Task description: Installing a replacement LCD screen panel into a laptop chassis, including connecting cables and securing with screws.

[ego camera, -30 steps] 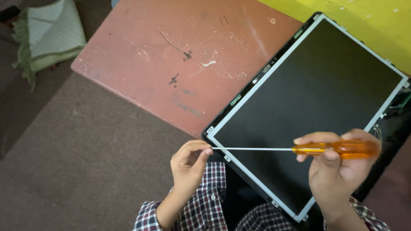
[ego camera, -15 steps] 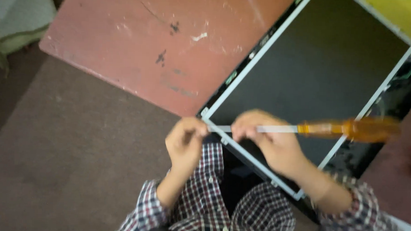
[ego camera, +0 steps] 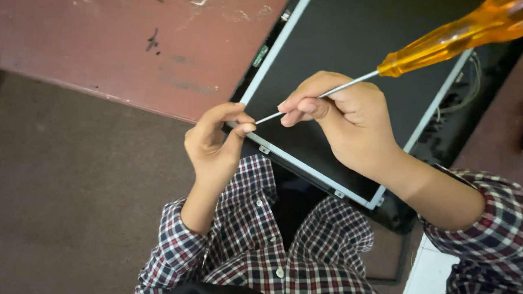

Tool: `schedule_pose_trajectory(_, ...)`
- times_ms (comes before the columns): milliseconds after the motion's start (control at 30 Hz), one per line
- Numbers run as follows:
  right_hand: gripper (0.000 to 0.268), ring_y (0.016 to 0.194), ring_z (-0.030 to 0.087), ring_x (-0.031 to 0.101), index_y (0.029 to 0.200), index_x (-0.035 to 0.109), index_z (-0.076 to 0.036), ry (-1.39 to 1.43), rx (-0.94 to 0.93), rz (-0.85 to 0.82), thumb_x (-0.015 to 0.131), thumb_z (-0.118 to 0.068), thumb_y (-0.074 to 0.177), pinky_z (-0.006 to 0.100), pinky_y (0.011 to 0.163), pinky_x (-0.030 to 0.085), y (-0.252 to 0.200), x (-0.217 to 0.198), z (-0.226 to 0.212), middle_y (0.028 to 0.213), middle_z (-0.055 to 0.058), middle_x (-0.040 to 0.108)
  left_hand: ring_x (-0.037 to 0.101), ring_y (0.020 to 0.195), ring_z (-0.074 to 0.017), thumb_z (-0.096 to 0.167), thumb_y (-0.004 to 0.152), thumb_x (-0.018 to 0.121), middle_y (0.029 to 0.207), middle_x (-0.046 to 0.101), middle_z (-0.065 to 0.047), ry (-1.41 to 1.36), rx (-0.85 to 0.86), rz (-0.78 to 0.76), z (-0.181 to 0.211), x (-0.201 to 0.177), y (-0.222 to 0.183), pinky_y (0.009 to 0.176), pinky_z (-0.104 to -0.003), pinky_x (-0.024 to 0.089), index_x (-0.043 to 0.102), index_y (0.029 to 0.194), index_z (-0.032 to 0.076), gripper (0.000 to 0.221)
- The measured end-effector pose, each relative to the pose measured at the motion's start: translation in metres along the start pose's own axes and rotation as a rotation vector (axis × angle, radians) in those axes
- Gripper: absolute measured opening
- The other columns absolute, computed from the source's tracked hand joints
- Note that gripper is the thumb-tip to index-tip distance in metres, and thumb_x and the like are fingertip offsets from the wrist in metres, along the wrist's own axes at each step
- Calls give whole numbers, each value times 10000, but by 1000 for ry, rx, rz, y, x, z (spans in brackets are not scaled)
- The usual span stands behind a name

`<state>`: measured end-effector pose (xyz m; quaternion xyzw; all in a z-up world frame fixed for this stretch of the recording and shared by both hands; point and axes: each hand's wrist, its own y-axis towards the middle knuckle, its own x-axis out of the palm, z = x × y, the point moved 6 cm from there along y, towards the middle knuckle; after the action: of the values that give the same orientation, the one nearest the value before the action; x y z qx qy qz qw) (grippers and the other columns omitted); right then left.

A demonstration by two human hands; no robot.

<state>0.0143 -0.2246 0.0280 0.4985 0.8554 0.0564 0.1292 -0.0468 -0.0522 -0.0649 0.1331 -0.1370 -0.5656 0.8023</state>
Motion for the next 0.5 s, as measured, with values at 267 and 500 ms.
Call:
schedule_pose_trajectory(267, 183, 826, 215, 776, 1010, 678, 83, -1, -10, 55, 545, -25, 1072, 354, 789, 657, 14, 7, 12, 838, 175, 745, 753, 804, -160, -58, 841, 821, 812, 785, -127, -11, -25, 58, -7, -13, 10, 812, -301, 592, 765, 1016, -39, 185)
schedule_pose_trajectory(500, 157, 763, 203, 770, 930, 704, 50, -30, -103, 34, 609, 5, 1047, 337, 729, 645, 45, 30, 35, 750, 134, 714, 775, 857, -234, -67, 873, 781, 866, 793, -120, 162, -87, -59, -14, -27, 32, 769, -349, 621, 767, 1128, 51, 282)
